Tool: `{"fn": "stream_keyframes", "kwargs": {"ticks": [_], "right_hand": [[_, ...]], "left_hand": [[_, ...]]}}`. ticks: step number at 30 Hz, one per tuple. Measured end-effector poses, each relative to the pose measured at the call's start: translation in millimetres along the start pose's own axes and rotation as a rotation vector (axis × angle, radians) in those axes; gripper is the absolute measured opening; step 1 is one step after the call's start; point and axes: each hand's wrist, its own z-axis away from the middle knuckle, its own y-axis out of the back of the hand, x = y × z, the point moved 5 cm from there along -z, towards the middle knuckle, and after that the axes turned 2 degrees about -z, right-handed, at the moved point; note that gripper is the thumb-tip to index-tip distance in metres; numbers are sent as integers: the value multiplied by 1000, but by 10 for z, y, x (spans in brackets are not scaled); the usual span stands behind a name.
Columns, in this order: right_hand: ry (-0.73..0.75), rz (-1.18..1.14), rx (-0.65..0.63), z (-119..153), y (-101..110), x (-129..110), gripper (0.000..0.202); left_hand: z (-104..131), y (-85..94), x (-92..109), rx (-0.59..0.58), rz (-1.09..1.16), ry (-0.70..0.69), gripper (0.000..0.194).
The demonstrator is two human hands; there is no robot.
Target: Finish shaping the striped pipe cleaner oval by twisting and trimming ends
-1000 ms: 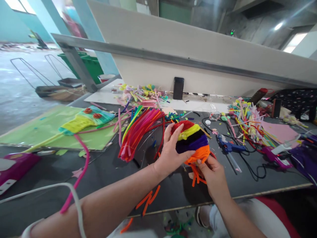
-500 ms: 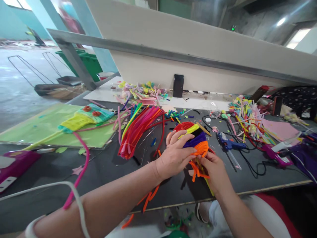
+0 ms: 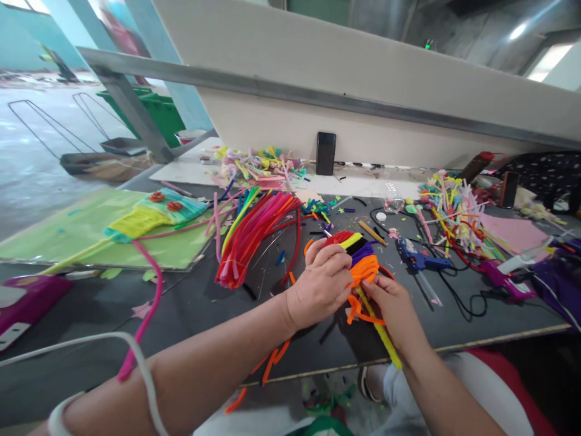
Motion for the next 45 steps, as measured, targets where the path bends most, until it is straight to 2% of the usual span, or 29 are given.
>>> {"fn": "stream_keyframes", "kwargs": {"ticks": [7, 11, 19, 26, 35, 41, 45], "right_hand": [[-25, -74, -20, -8, -18, -11, 21], [-1, -100, -13, -17, -3, -25, 18], [-8, -48, 1, -3, -11, -3, 19], [13, 28, 25, -25, 41, 4, 22], [16, 22, 9, -24, 13, 15, 24], [8, 81, 62, -28, 16, -67, 22], [-18, 59, 38, -62, 25, -57, 24]], "left_hand": [[12, 7, 81, -36, -31, -89, 14], [-2, 42, 112, -52, 5, -92, 17], [-43, -21, 29, -54, 160, 89, 18], [-34, -136, -77, -92, 232, 245, 8], [-81, -105, -97, -201, 208, 242, 5], [-67, -193, -181, -192, 425, 228, 5], [-77, -176, -201, -143, 406, 164, 9]]}}
